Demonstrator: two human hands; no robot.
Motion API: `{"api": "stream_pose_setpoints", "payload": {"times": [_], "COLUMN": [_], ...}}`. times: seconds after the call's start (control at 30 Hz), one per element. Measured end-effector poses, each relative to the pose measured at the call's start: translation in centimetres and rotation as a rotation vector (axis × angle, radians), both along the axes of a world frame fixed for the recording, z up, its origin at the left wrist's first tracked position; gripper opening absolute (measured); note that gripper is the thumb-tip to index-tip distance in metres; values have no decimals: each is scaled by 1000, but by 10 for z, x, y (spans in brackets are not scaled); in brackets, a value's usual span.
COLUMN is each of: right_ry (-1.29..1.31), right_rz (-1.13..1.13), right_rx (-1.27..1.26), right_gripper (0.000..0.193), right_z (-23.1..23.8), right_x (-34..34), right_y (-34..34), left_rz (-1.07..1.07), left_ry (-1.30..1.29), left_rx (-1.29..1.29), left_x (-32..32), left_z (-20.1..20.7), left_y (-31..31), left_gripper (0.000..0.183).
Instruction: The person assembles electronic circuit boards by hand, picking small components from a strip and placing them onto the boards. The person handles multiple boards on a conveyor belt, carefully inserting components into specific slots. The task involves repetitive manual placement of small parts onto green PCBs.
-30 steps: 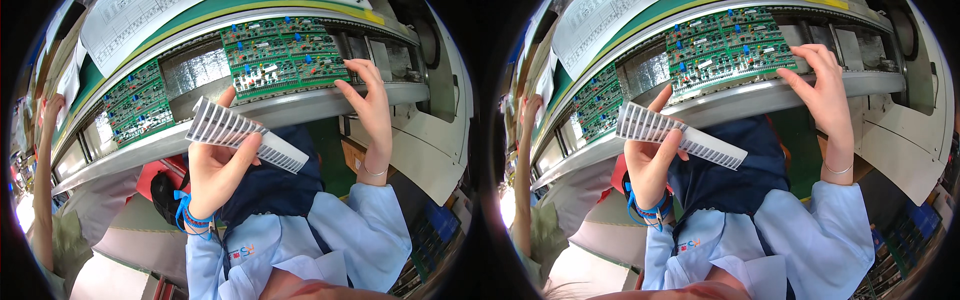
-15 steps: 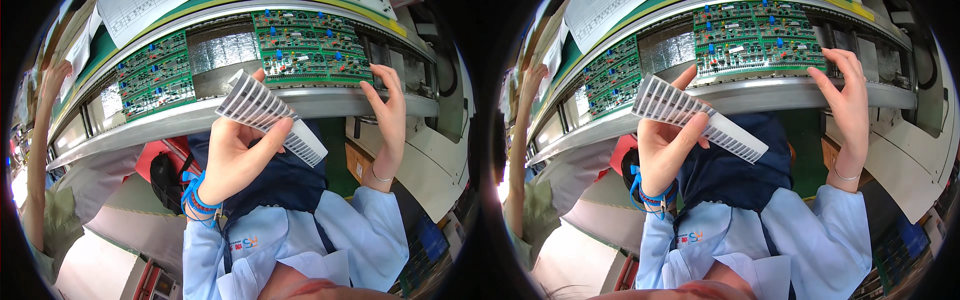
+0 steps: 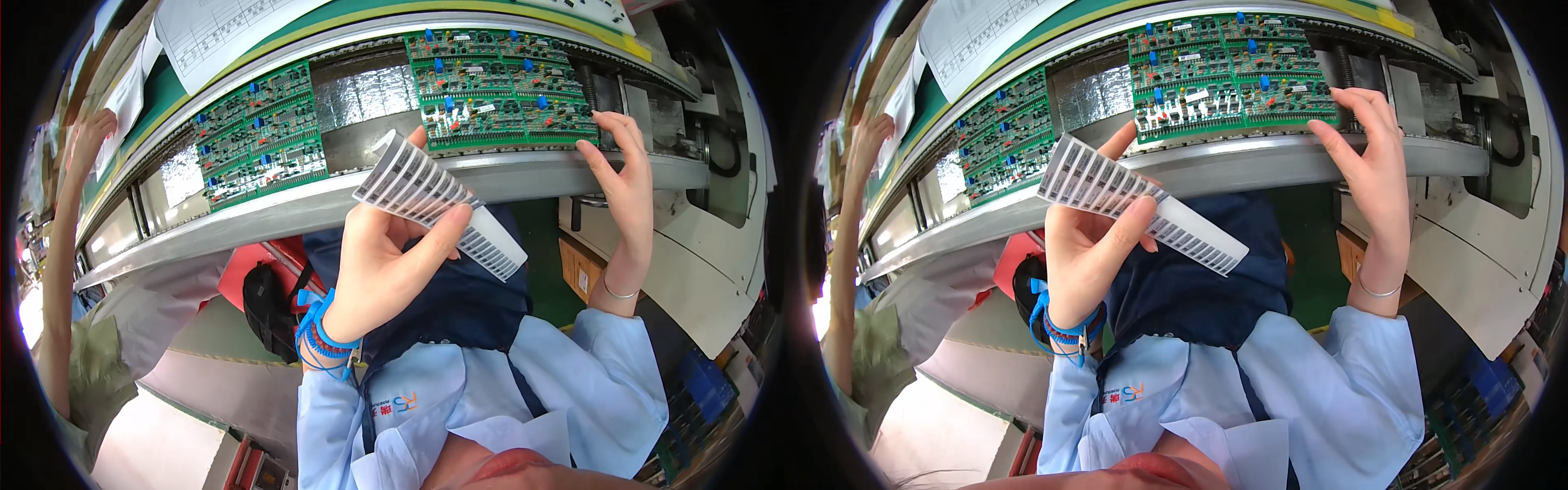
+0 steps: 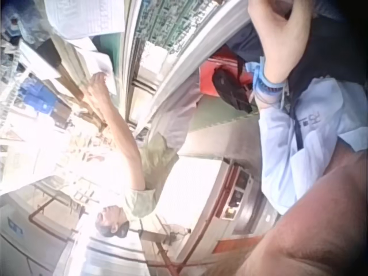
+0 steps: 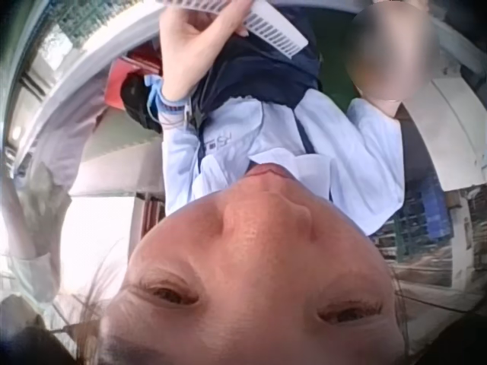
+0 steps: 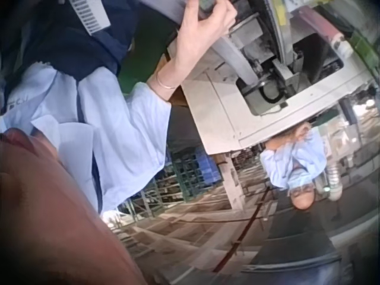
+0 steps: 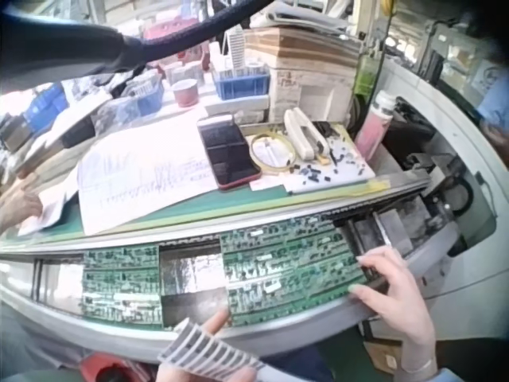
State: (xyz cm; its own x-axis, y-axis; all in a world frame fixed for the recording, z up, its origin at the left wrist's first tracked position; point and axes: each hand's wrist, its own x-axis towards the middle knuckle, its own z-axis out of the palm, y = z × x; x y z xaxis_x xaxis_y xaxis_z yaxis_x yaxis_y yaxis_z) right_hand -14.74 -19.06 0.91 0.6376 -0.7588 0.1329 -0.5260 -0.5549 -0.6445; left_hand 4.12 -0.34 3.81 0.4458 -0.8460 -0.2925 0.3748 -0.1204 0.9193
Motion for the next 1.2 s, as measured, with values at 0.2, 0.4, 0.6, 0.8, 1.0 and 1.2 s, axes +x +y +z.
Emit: {"api": "stream_pose_setpoints", "payload": {"times": [0.2, 0.4, 0.6, 0.8, 1.0, 1.2], "right_ry": [43, 62, 83, 71, 71, 98], "right_rz": [-23, -46, -56, -56, -55, -52], "right_rx": [-22, -13, -24, -11, 22, -3], "right_gripper": [35, 36, 37, 36, 37, 36], "right_z": [2, 2, 3, 2, 4, 2], "right_x": [-1, -2, -4, -5, -2, -4], "right_y": [2, 2, 2, 2, 2, 5], "left_rz": [-22, -17, -36, -129, -39, -82], "left_ry": [22, 27, 26, 55, 25, 25], "left_rx": [34, 19, 25, 34, 29, 19], "left_x": [0, -2, -1, 3, -3, -3], "left_z": [3, 3, 0, -2, 1, -9], "left_y": [0, -3, -4, -3, -4, -4], "left_gripper": [48, 46, 51, 68, 57, 56]}}
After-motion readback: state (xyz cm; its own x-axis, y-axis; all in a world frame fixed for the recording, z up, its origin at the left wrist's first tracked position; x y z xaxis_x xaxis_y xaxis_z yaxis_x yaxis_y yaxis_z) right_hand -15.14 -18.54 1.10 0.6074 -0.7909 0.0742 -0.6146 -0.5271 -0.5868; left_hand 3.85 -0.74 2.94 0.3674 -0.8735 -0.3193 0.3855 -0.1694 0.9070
